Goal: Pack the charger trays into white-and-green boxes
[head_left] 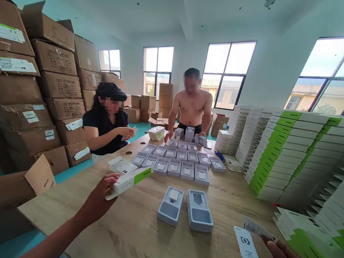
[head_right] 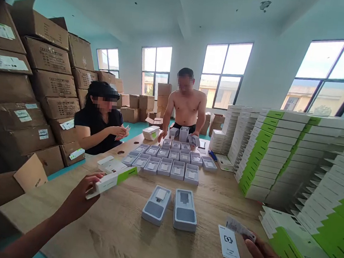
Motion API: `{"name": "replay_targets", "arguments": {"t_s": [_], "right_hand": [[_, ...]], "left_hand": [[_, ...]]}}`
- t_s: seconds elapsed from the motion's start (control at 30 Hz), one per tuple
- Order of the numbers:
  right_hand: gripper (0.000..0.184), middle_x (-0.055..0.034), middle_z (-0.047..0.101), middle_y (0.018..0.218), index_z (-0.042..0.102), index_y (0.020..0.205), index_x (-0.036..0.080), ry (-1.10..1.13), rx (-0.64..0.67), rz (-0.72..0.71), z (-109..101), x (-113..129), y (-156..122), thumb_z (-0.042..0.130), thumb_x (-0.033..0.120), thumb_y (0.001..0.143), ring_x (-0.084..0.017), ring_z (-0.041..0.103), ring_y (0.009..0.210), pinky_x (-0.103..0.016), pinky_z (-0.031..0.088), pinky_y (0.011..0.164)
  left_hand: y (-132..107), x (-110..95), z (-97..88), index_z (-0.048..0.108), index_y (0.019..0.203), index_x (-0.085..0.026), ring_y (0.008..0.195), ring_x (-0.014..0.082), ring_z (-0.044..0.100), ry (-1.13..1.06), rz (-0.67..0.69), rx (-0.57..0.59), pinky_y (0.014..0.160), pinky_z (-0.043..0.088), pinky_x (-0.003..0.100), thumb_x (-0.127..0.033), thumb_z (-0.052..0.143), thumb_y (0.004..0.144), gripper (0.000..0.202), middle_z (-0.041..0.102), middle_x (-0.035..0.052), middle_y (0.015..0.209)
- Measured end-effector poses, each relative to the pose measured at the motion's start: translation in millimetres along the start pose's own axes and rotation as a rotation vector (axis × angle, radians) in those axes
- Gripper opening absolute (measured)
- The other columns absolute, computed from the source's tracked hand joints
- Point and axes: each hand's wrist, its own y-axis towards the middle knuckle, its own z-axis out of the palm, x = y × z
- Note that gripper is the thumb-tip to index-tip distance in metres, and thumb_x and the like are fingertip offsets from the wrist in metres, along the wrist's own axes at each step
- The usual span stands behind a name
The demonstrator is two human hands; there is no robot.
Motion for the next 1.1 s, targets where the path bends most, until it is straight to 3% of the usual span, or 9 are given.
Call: {"name": "replay_targets", "arguments": {"t_s": [0.17,0.3,0.37,0.43,0.5,0.6,0.8,0.93,1.1], "right_hand": [[0.038,-0.0065,0.084,0.097,0.085,0.086,0.027,0.137,0.065,0.197,13,57,-19,0.081,0.056,0.061,-0.037,0.078,0.1,-0.038,0.067,0.082],[0.035,-0.0086,0.084,0.097,0.083,0.08,0.025,0.26,0.162,0.196,27,91,-50,0.085,0.055,0.063,-0.033,0.079,0.096,-0.035,0.067,0.085],[0.033,-0.0095,0.084,0.098,0.082,0.081,0.024,0.313,0.228,0.169,37,101,-70,0.085,0.055,0.068,-0.031,0.08,0.092,-0.035,0.067,0.084],[0.031,-0.0098,0.083,0.099,0.082,0.082,0.024,0.359,0.298,0.114,50,109,-90,0.083,0.054,0.073,-0.029,0.08,0.091,-0.034,0.067,0.083],[0.028,-0.0095,0.083,0.099,0.082,0.084,0.025,0.412,0.358,0.045,67,119,-107,0.082,0.052,0.078,-0.028,0.08,0.092,-0.033,0.067,0.083],[0.025,-0.0084,0.083,0.099,0.081,0.086,0.026,0.474,0.413,-0.022,87,138,-127,0.08,0.051,0.083,-0.027,0.08,0.092,-0.032,0.067,0.083],[0.012,-0.0076,0.081,0.102,0.079,0.092,0.026,0.542,0.427,-0.15,79,183,-147,0.075,0.037,0.091,-0.025,0.08,0.093,-0.03,0.067,0.079],[0.013,-0.0057,0.081,0.105,0.076,0.101,0.03,0.571,0.379,-0.396,57,220,-155,0.069,0.021,0.095,-0.024,0.079,0.093,-0.034,0.068,0.078],[0.037,-0.0066,0.078,0.122,0.065,0.13,0.031,0.469,0.572,-0.844,50,261,-155,0.062,0.014,0.098,-0.023,0.075,0.11,-0.038,0.065,0.093]], "left_hand": [[-89,13,-38.9,0.053,0.103,-0.029,0.137,0.0274,0.059,-0.2,0.059,0.31,0.1,0.055,0.036,-0.034,0.053,0.088,0.016,0.062,0.0135,0.147],[-86,21,-79.7,0.068,0.122,-0.033,0.149,0.0297,0.045,-0.084,-0.015,0.671,0.116,0.045,0.043,-0.026,0.059,0.074,0.049,0.058,0.0025,0.155],[-75,9,-88.1,0.071,0.123,-0.035,0.155,0.0317,0.034,-0.011,-0.025,0.717,0.117,0.044,0.046,-0.03,0.06,0.076,0.049,0.049,-0.0013,0.161],[-66,-16,-81.0,0.069,0.129,-0.034,0.156,0.0357,0.031,0.043,-0.071,0.684,0.116,0.044,0.05,-0.043,0.062,0.081,0.049,0.041,0.0012,0.166],[-61,-47,-61.7,0.056,0.146,-0.028,0.151,0.0411,0.038,0.067,-0.161,0.61,0.119,0.037,0.056,-0.055,0.07,0.076,0.076,0.044,0.0122,0.164],[-57,-82,-35.1,0.044,0.155,-0.018,0.142,0.0495,0.046,0.048,-0.208,0.598,0.115,0.036,0.064,-0.048,0.083,0.061,0.106,0.056,0.0255,0.149],[-59,-80,-51.4,0.024,0.157,-0.033,0.13,0.0326,0.056,-0.466,0.053,0.785,0.105,0.05,0.037,-0.049,0.085,0.062,0.114,0.052,0.0076,0.149],[-60,-81,-55.7,0.026,0.152,-0.03,0.132,0.0363,0.052,-0.794,0.215,0.969,0.111,0.044,0.042,-0.061,0.093,0.052,0.124,0.054,0.009,0.145],[-60,-96,-41.8,0.034,0.149,-0.027,0.119,0.0334,0.06,-0.893,0.235,1.114,0.1,0.052,0.038,-0.064,0.095,0.045,0.126,0.062,0.006,0.129]]}}
